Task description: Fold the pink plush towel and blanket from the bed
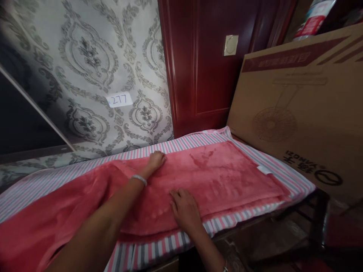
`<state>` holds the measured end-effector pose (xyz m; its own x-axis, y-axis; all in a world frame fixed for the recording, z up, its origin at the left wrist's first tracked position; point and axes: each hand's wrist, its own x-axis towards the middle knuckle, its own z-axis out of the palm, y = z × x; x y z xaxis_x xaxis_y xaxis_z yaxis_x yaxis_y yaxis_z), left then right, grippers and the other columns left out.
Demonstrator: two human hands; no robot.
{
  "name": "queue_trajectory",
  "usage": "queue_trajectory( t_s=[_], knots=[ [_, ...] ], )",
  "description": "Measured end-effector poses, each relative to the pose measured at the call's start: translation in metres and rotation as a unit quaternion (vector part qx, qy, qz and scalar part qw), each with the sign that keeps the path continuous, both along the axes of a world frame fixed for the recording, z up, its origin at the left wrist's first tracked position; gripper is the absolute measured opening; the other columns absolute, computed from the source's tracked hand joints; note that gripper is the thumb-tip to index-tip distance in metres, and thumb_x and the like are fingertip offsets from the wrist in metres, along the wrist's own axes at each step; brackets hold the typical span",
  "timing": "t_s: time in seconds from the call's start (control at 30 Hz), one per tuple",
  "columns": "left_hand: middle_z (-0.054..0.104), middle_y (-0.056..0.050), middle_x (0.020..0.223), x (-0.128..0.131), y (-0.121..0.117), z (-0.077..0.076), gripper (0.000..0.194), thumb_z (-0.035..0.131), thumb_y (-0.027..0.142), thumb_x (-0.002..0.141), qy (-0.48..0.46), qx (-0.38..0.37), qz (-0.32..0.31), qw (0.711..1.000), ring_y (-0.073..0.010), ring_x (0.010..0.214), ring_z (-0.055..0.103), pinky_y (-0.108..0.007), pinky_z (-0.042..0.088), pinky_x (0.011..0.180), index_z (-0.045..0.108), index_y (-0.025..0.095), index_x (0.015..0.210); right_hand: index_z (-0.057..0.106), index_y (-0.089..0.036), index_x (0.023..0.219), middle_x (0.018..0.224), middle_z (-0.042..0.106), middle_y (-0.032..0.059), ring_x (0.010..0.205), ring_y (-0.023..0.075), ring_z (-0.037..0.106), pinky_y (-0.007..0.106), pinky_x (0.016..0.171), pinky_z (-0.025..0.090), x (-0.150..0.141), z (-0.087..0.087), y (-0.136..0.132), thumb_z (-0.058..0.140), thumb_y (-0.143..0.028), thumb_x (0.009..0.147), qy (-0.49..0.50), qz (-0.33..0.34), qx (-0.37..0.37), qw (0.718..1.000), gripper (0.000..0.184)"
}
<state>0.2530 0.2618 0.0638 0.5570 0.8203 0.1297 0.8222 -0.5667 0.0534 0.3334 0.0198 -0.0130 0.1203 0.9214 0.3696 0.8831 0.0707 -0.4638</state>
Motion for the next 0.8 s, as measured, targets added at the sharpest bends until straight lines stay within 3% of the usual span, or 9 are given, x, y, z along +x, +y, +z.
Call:
queue_trajectory(
  t_s=[0.13, 0.3, 0.57, 0.8],
  knots=[
    [0.068, -0.016, 0.115, 0.008, 0.007, 0.0, 0.028, 0.049, 0.027, 0.097, 0.011, 0.003, 0.0, 1.0, -0.0277, 0.115, 0.058, -0.038, 0.045, 0.097, 0.071, 0.015, 0.108, 0.066, -0.023, 0.127, 0.102, 0.062, 0.0079, 0.097, 0.0232, 0.06, 0.034, 0.086, 0.05, 0.0, -0.001, -0.001, 0.054, -0.016, 0.094, 0.003, -0.001, 0.007, 1.0, 0.035],
    [0.062, -0.019, 0.124, 0.013, 0.016, 0.005, 0.038, 0.034, 0.022, 0.101, -0.004, 0.031, 0.018, 0.999, -0.0286, 0.123, 0.054, -0.039, 0.042, 0.101, 0.064, 0.012, 0.12, 0.066, -0.023, 0.127, 0.102, 0.062, 0.0083, 0.095, 0.0234, 0.06, 0.035, 0.085, 0.051, 0.0, -0.003, -0.001, 0.053, -0.015, 0.094, 0.018, 0.006, 0.021, 1.0, 0.036],
    [0.066, -0.018, 0.126, 0.011, 0.022, -0.001, 0.035, 0.04, 0.014, 0.095, 0.022, -0.03, 0.026, 0.999, -0.0266, 0.119, 0.06, -0.037, 0.046, 0.096, 0.065, 0.014, 0.12, 0.066, -0.022, 0.127, 0.102, 0.062, 0.0083, 0.095, 0.0234, 0.06, 0.035, 0.085, 0.051, 0.001, 0.0, -0.001, 0.055, -0.015, 0.094, 0.019, 0.008, 0.014, 1.0, 0.036],
    [0.066, -0.016, 0.13, 0.021, 0.008, 0.005, 0.032, 0.048, 0.031, 0.097, 0.029, -0.047, -0.004, 0.998, -0.0266, 0.122, 0.06, -0.037, 0.045, 0.1, 0.064, 0.016, 0.121, 0.067, -0.023, 0.128, 0.103, 0.062, 0.0078, 0.097, 0.0227, 0.06, 0.034, 0.087, 0.05, -0.001, 0.007, -0.001, 0.058, -0.015, 0.093, 0.029, 0.006, -0.018, 0.999, 0.037]
  ],
)
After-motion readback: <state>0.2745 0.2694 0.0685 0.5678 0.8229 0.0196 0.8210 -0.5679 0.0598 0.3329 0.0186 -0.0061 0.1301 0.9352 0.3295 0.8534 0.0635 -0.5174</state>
